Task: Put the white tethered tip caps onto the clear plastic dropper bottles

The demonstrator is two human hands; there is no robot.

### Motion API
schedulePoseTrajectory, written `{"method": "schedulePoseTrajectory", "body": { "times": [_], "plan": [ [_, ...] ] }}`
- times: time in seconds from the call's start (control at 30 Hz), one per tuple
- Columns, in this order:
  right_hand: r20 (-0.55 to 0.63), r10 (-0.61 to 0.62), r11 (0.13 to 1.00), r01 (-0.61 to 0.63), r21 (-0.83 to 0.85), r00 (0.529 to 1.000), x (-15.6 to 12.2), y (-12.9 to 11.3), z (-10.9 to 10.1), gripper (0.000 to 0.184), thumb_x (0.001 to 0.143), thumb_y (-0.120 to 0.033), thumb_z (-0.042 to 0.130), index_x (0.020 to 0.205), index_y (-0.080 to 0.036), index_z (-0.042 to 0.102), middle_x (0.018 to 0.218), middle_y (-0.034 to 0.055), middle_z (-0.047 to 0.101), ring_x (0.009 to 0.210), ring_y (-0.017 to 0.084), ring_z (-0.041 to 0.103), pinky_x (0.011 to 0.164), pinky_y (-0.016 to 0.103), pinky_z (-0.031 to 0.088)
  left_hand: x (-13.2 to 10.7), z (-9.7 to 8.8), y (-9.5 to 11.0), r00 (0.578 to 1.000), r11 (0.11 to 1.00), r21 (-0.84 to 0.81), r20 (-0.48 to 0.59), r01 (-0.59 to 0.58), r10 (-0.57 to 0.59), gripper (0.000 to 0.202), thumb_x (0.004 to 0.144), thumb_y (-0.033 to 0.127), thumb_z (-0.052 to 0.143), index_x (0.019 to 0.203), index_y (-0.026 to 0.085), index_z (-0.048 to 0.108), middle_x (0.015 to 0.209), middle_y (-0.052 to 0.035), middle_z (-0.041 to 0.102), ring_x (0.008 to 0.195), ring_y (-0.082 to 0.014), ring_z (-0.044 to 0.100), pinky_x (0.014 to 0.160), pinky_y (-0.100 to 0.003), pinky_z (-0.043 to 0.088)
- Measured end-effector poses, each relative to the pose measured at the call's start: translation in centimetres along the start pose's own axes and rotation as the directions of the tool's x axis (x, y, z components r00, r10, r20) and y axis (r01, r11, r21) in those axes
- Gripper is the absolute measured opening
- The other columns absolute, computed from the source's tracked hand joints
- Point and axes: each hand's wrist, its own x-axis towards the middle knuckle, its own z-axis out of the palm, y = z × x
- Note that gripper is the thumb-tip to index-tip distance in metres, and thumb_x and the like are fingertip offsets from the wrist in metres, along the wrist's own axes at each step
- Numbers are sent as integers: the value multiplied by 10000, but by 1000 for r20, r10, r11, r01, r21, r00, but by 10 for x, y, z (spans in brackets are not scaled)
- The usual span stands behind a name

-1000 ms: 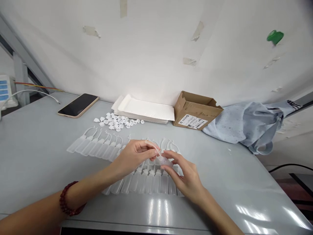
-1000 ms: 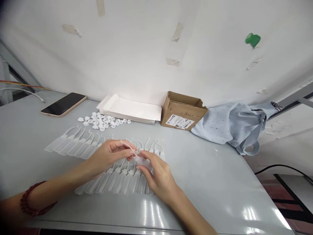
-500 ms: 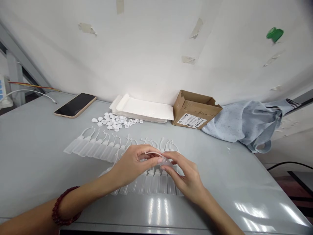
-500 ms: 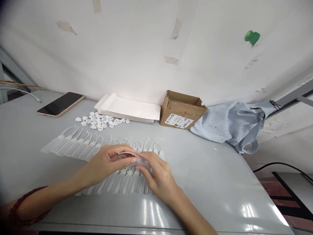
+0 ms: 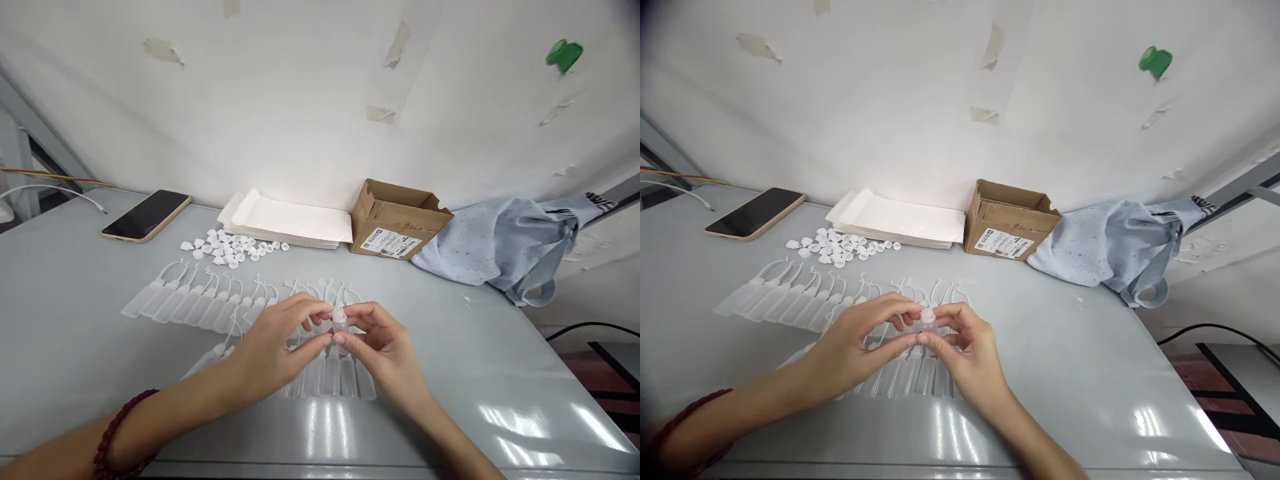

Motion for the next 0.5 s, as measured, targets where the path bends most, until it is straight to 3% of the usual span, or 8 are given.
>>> {"method": "schedulePoseTrajectory", "body": {
  "times": [0.17,0.3,0.5],
  "plan": [
    [-2,65,989,-65,134,998,1,-6,-1,266,718,-333,754,842,-212,551,821,14,645,775,168,645,658,310,559,1,10,2,983,968,169,41,-185,181,480,844,267,626,1268,225,404,1159,-85,556,1058,-226,528,870,-377,487],
    [-30,92,987,-87,133,995,2,-7,-5,294,699,-347,769,812,-207,536,761,3,630,742,163,642,676,307,528,7,16,11,964,932,248,116,-263,241,434,841,221,628,1218,194,417,1133,-88,548,1051,-236,499,874,-383,478],
    [-25,135,987,-133,87,990,4,-11,-19,338,675,-403,773,783,-200,525,728,3,618,683,159,619,606,282,499,12,29,18,968,919,307,51,-249,246,409,820,211,652,1162,196,428,1078,-81,551,989,-241,521,835,-397,487]
  ]
}}
